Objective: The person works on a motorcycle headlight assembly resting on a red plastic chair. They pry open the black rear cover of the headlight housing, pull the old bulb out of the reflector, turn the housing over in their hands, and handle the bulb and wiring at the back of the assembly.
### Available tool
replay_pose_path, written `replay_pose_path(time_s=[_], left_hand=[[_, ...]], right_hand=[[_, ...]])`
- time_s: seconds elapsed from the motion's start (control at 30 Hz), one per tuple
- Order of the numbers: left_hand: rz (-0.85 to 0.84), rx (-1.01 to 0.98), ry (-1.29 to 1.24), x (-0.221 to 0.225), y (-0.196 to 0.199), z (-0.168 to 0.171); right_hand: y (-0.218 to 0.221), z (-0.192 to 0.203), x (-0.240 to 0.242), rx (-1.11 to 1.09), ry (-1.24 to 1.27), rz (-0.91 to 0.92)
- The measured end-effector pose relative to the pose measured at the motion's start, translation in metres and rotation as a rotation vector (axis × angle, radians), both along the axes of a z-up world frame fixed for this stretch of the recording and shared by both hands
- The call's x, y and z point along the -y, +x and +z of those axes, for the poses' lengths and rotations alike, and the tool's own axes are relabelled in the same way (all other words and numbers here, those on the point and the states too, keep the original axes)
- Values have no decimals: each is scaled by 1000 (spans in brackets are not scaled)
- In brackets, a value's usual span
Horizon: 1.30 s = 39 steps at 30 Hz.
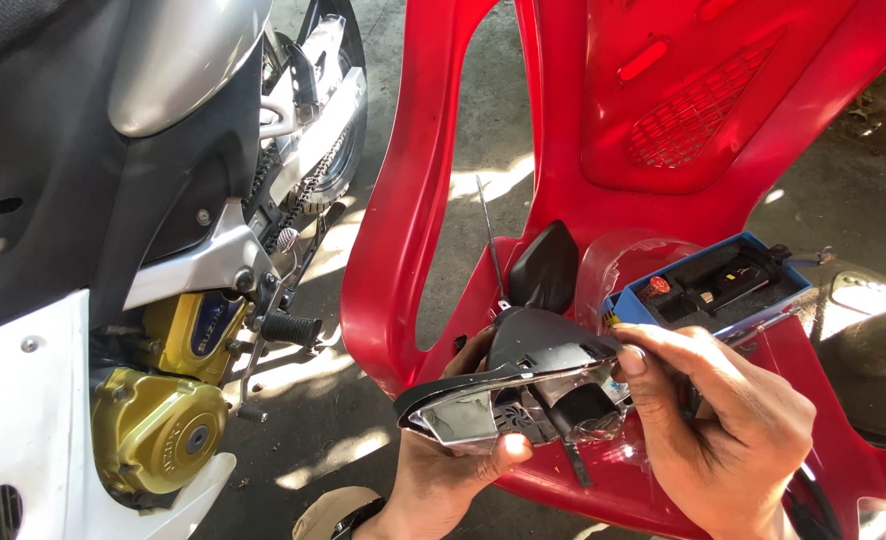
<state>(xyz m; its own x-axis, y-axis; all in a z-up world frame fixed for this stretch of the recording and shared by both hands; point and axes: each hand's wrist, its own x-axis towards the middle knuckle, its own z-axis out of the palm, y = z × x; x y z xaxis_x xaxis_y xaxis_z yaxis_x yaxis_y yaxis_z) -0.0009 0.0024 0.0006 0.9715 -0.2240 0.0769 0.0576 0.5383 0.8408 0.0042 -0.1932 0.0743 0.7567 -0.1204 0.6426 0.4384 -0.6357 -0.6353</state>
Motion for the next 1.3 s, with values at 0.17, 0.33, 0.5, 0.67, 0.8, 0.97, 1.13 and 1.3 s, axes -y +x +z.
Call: replay_pose_path(time_s=[0.17, 0.33, 0.5, 0.67, 0.8, 0.97, 1.13, 1.3], left_hand=[[-21, -13, -32, -1, 1, 5], [-3, -33, 11, 0, 0, 0], [2, 49, 18, 0, -1, -2], [-7, 24, -12, 1, -1, 2], [15, 13, 20, -1, -1, 5], [55, 7, -27, -4, 0, -2], [66, 53, -43, -5, 1, 2], [76, 30, -9, -3, 0, -1]], right_hand=[[2, -2, 0, 18, 2, 21], [4, 0, -2, 10, -5, 12], [5, 1, -3, -32, -24, -20], [5, -4, 0, 27, -9, 43], [4, -10, 8, -80, 61, -3], [10, 11, -1, 137, -240, 314], [15, 5, -6, 81, -235, 456], [15, 2, -1, -23, -283, 437]])
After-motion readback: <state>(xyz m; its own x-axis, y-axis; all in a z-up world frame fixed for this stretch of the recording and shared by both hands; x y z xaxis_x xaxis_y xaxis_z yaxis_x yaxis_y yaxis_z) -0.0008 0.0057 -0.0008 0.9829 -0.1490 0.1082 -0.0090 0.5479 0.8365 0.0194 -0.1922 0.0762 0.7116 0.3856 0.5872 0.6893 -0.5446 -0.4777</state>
